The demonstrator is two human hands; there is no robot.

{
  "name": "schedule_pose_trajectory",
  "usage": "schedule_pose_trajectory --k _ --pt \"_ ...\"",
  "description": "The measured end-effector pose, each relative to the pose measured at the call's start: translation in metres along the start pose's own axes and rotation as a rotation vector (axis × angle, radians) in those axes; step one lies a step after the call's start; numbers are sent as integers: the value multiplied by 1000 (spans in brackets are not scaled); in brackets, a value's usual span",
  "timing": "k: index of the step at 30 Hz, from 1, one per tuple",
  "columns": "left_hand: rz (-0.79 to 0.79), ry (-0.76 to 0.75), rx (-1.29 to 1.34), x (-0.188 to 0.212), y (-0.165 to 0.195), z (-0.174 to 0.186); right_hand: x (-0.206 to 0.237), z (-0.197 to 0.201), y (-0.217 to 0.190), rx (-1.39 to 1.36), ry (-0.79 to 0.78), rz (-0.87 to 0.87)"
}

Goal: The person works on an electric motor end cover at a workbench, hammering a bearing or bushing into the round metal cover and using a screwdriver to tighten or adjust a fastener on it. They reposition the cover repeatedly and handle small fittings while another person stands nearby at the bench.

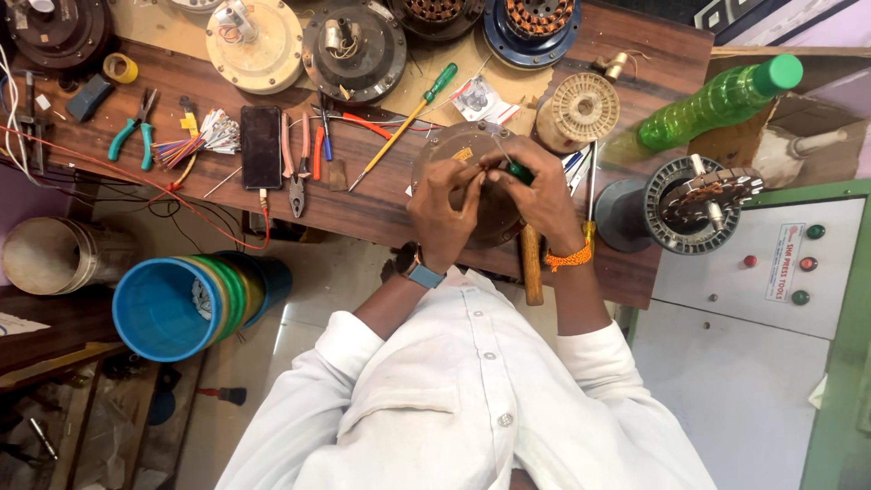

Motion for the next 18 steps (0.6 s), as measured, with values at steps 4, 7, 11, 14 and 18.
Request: schedule_pose_trajectory --k 4,7,11,14,18 --pt "171 33 257 -1 0 -1 -5 1 7 81 -9 92" --pt "87 9 173 -1 -1 1 -10 1 16 107 -40 132" --pt "87 47 161 2 -9 -3 -7 -5 24 210 -1 198" --pt "287 137 428 7 -14 -13 8 -25 26 -133 20 -117" --pt "346 154 464 1 -10 -16 22 -48 25 -500 134 -191"
Point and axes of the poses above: each hand's wrist, its own x-axis away from the middle knuckle, its own z-axis out of the back of the hand, y = z × x, the point moved 1 cm from there along -x, towards the middle knuckle, and after that the axes turned 14 degrees about x, right-handed, at the moved point
